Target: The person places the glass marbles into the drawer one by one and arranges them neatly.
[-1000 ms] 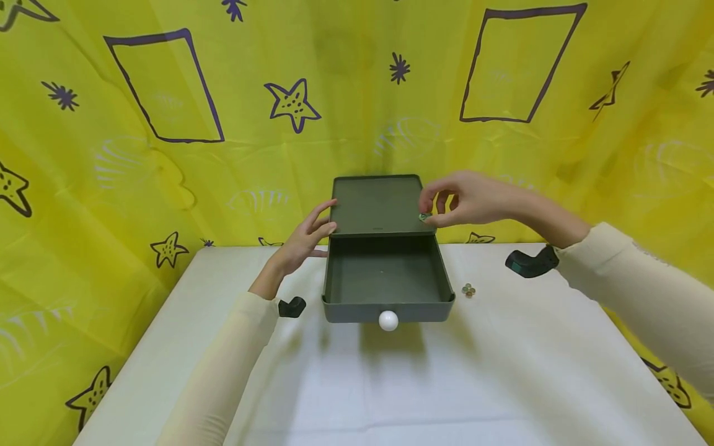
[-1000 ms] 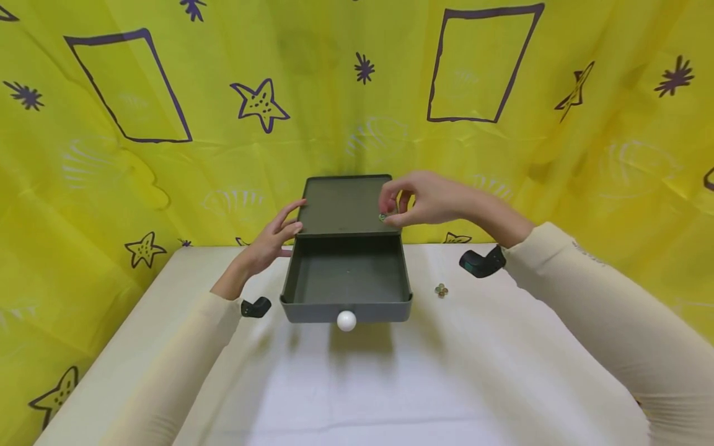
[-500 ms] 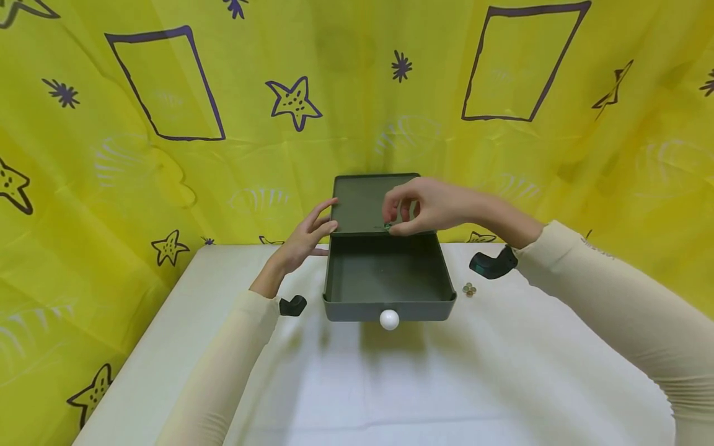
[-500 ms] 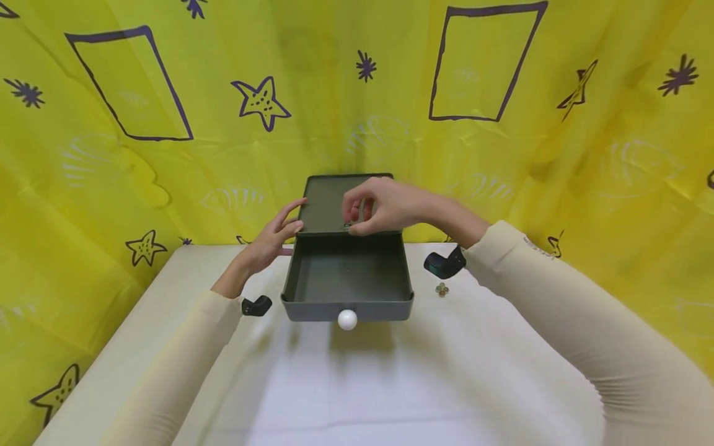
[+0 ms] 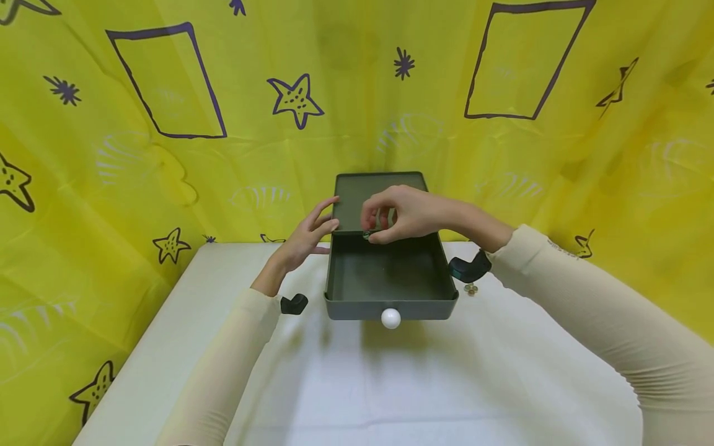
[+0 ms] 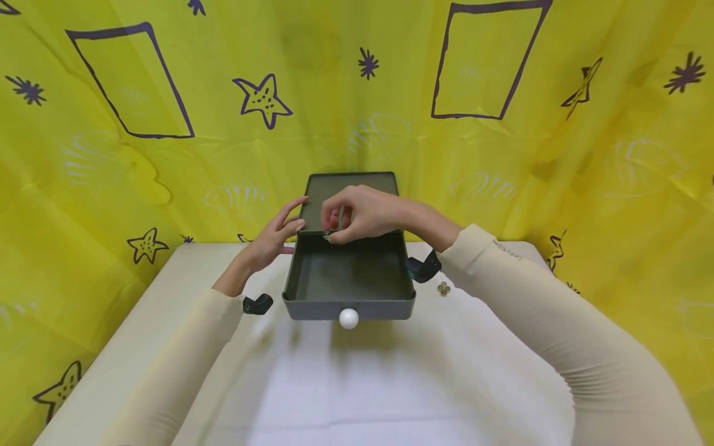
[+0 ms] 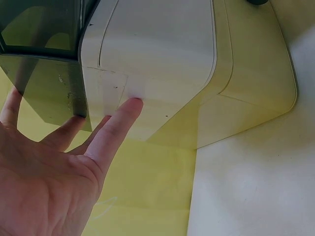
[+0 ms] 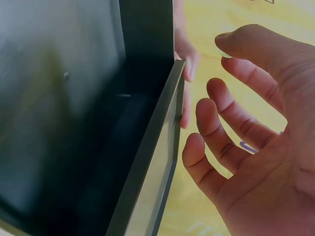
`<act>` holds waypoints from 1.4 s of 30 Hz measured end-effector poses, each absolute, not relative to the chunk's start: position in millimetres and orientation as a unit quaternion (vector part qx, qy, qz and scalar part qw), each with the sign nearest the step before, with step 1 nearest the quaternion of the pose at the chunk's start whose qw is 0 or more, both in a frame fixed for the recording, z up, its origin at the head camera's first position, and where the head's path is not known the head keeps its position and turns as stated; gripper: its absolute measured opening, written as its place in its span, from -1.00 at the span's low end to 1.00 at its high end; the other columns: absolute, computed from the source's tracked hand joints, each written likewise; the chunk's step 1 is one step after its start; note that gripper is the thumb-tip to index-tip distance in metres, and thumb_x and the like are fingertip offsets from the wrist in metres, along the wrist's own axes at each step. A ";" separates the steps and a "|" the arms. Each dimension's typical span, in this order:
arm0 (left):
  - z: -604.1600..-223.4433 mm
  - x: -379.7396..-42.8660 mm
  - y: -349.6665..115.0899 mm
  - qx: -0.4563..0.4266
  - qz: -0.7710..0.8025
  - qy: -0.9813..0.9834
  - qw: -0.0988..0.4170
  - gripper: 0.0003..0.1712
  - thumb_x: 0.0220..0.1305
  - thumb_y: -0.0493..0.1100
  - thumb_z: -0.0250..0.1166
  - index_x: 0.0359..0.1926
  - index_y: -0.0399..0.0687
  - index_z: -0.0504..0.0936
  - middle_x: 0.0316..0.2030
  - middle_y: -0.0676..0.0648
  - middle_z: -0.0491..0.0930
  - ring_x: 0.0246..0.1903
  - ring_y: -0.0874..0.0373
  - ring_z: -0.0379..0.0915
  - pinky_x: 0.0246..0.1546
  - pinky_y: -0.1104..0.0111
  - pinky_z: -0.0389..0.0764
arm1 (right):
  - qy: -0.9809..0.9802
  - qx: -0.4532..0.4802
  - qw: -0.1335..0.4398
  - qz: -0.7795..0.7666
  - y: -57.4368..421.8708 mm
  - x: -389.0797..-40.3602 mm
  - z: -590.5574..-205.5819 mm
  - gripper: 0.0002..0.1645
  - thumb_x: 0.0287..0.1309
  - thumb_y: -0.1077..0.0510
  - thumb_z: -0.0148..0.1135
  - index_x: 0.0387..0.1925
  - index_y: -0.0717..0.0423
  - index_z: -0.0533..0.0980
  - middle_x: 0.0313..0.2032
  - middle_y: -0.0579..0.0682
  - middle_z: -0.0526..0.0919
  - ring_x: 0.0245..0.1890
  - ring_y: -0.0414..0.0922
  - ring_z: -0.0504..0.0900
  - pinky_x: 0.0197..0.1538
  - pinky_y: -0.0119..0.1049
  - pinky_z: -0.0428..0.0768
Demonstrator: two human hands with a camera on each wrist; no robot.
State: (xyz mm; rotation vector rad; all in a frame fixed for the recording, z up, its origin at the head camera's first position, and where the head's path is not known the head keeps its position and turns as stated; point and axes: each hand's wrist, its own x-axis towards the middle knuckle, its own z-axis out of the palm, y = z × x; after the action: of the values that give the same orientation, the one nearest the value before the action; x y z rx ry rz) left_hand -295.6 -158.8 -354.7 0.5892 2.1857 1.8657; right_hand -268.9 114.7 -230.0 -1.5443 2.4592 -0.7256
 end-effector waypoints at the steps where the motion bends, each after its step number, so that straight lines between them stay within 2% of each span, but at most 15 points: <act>1: -354.4 -295.7 -158.6 0.200 0.632 0.742 0.104 -0.32 0.58 -0.01 0.09 0.58 0.48 0.09 0.56 -0.16 0.06 0.48 -0.15 0.14 0.19 -0.29 0.44 | 0.819 -0.514 0.075 -0.242 113.9 -268.5 -229.7 -0.89 0.23 0.11 0.42 -0.21 -0.06 0.65 -0.26 -0.21 0.68 -0.30 -0.19 0.64 -0.14 -0.10 0.66; 25: -358.0 -295.5 -158.7 0.204 0.631 0.741 0.104 -0.32 0.57 0.01 0.09 0.58 0.49 0.09 0.56 -0.15 0.07 0.49 -0.15 0.12 0.19 -0.29 0.44 | 0.821 -0.511 0.085 -0.241 111.2 -269.8 -235.2 -0.87 0.22 0.10 0.45 -0.20 -0.07 0.65 -0.26 -0.22 0.69 -0.28 -0.21 0.65 -0.13 -0.18 0.66; 32: -357.6 -295.2 -158.8 0.205 0.632 0.740 0.105 -0.32 0.58 -0.01 0.09 0.58 0.49 0.10 0.56 -0.14 0.07 0.49 -0.13 0.13 0.19 -0.28 0.44 | 0.821 -0.509 0.083 -0.243 114.1 -270.3 -236.7 -0.75 0.21 0.05 0.48 -0.12 0.04 0.67 -0.25 -0.20 0.70 -0.26 -0.19 0.65 -0.10 -0.14 0.66; 42: -356.0 -295.6 -158.8 0.204 0.631 0.741 0.104 -0.31 0.58 -0.01 0.08 0.59 0.46 0.09 0.56 -0.15 0.08 0.48 -0.14 0.14 0.20 -0.29 0.43 | 0.823 -0.505 0.081 -0.249 116.8 -270.6 -236.2 -0.69 0.21 0.02 0.49 -0.07 0.04 0.67 -0.24 -0.16 0.72 -0.24 -0.19 0.65 -0.10 -0.15 0.66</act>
State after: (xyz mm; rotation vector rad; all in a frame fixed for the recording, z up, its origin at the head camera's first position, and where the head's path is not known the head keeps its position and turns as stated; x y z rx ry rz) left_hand -295.6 -158.8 -356.0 0.6003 2.1860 1.8617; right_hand -270.6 116.8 -236.2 -1.5092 2.4588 -0.7435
